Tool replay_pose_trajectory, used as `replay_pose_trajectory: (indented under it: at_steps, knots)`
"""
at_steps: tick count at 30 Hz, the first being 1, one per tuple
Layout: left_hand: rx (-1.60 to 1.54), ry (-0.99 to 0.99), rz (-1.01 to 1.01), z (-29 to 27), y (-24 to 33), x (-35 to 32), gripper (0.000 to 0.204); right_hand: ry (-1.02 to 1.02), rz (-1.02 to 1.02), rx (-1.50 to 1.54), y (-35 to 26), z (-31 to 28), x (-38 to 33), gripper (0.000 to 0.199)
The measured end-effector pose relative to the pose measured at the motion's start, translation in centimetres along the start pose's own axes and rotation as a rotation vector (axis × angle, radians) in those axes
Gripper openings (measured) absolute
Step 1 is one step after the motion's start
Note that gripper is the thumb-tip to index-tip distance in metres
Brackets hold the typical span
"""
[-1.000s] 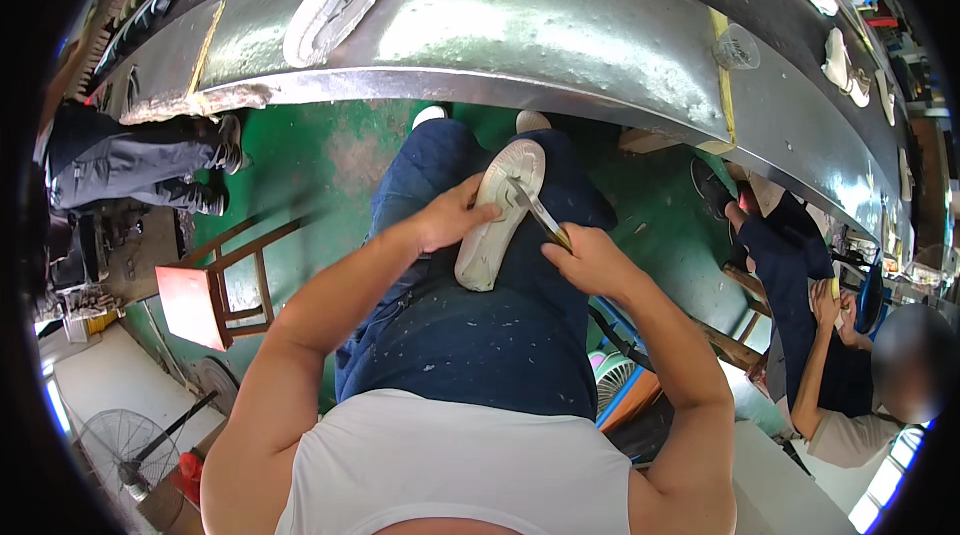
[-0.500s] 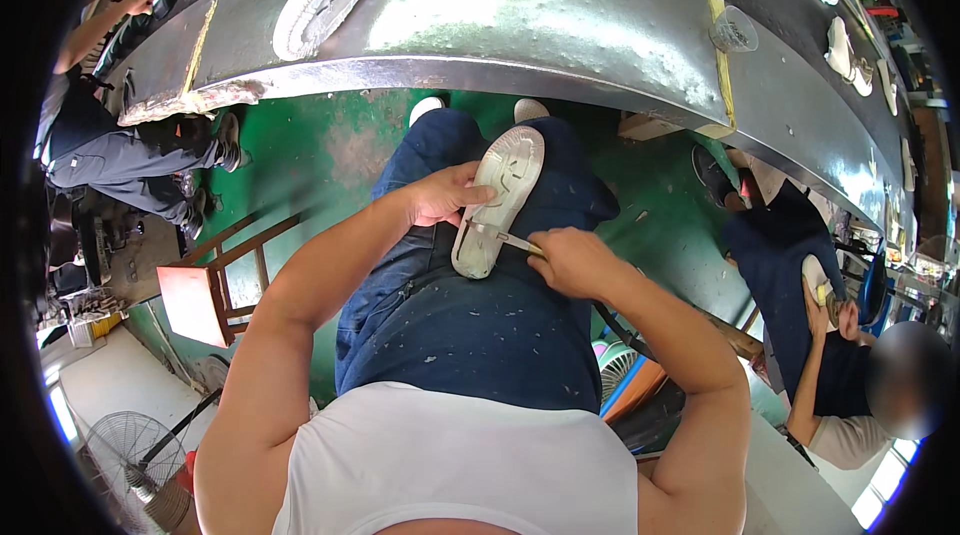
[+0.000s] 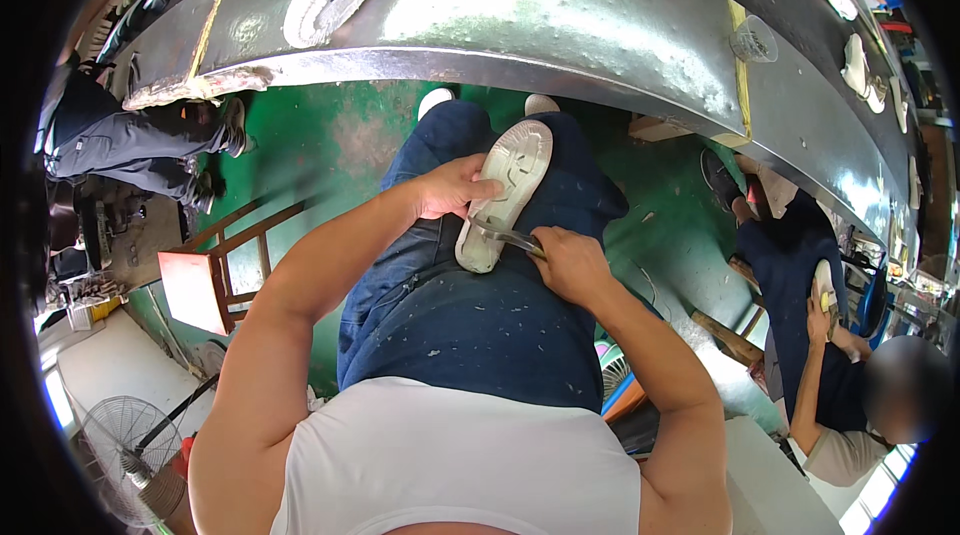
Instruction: Pulling and securing the shoe upper material around the last using a pincer tool.
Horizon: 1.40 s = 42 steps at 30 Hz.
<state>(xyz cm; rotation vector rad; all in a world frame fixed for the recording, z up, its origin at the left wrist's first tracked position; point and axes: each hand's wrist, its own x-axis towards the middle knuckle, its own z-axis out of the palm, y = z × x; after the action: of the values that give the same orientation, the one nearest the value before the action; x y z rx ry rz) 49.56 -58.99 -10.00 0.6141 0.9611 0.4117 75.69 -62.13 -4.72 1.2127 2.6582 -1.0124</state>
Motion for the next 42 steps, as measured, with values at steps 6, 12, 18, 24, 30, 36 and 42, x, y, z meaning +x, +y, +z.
replay_pose_trajectory:
  at_steps: [6, 12, 18, 24, 30, 36, 42]
  knots:
    - [0.333, 0.225, 0.257, 3.7, -1.1, -1.5, 0.069, -0.121, 0.202, 0.054, -0.7, -0.4, -4.3, 0.033]
    - [0.271, 0.105, 0.203, 4.8, -6.8, -3.1, 0.083, -0.412, 0.238, 0.202, 0.5, -3.5, -3.5, 0.04]
    - [0.437, 0.286, 0.239, 5.8, -7.8, -1.4, 0.085, 0.046, 0.263, 0.607, -1.6, -4.8, -1.5, 0.041]
    - [0.277, 0.26, 0.252, 5.4, -6.8, -2.0, 0.09, 0.021, 0.203, 0.237, -0.2, -2.8, 2.1, 0.045]
    - [0.391, 0.28, 0.27, 4.7, -7.3, -1.9, 0.099, 0.11, 0.258, 0.528, 1.5, -1.7, 3.4, 0.046]
    - [0.273, 0.158, 0.344, 3.8, -0.9, -7.1, 0.083, 0.29, 0.433, 1.111, 6.0, 2.5, 0.1, 0.055]
    - [0.187, -0.08, 0.549, 3.5, 10.9, -13.5, 0.067, 0.226, 0.466, 1.281, 6.7, 3.6, -0.5, 0.054]
